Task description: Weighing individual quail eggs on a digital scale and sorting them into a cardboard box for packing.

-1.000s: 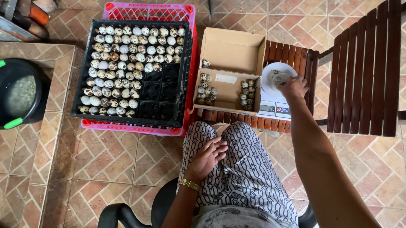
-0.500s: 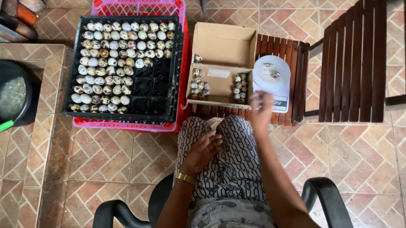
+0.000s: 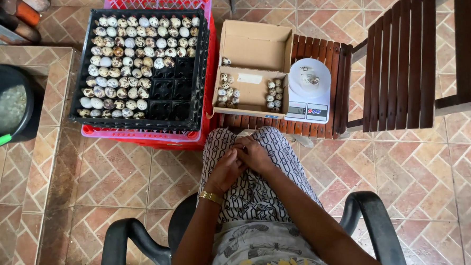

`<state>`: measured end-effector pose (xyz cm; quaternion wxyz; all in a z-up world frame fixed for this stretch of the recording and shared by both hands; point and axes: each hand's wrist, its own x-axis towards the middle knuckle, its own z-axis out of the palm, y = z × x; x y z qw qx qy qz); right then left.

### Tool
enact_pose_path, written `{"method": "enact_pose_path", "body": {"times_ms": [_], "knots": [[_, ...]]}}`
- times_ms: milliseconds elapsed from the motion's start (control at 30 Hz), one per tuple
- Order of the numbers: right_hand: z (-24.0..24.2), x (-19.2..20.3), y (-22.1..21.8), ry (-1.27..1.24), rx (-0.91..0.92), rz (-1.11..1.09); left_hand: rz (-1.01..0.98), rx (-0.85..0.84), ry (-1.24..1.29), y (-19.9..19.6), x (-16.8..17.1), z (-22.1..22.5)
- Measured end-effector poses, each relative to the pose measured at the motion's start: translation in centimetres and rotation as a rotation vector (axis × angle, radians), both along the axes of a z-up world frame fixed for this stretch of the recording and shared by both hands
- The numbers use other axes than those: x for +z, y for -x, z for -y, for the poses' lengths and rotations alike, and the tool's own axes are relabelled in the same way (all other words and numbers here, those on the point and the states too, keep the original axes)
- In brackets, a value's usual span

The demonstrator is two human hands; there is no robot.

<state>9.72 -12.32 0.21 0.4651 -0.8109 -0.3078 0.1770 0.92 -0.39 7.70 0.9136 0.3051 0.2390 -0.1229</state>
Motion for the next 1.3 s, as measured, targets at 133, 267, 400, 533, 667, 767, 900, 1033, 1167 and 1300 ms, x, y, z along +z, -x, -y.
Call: {"method": "enact_pose_path", "body": {"times_ms": [133, 267, 400, 533, 667, 767, 900, 1033, 1167, 1300], "knots": [[0.1, 0.1, 0.3, 0.011, 0.0, -0.022, 0.007, 0.017, -0.01, 0.3, -1.4, 0.2], [0.1, -0.9, 0.1, 0.022, -0.006, -0.049, 0.022, 0.047, 0.013, 0.3, -1.6, 0.2], [0.3, 0.5, 0.2, 0.043, 0.003, -0.079, 0.023, 0.051, 0.031, 0.2, -1.4, 0.2], [0.2, -0.1, 0.0, 0.057, 0.001, -0.074, 0.027, 0.036, 0.024, 0.2, -0.2, 0.3], [0.2, 0.3, 0.1, 0.057, -0.003, -0.086, 0.02, 0.039, 0.019, 0.2, -0.8, 0.3], [0.2, 0.5, 0.0, 0.049, -0.002, -0.095, 0.02, 0.037, 0.021, 0.1, -0.7, 0.3], [0.1, 1.2, 0.1, 0.022, -0.012, -0.104, 0.01, 0.034, 0.015, 0.1, -0.7, 0.3], [0.1, 1.3, 0.2, 0.025, -0.013, -0.107, 0.021, 0.039, 0.036, 0.3, -2.8, 0.1], [0.1, 0.8, 0.1, 0.003, -0.011, -0.094, 0.039, 0.056, 0.046, 0.4, -3.7, 0.0], [-0.4, -1.4, -0.5, -0.086, -0.079, -0.015, 0.064, 0.044, 0.045, 0.4, -3.6, 0.0]]}}
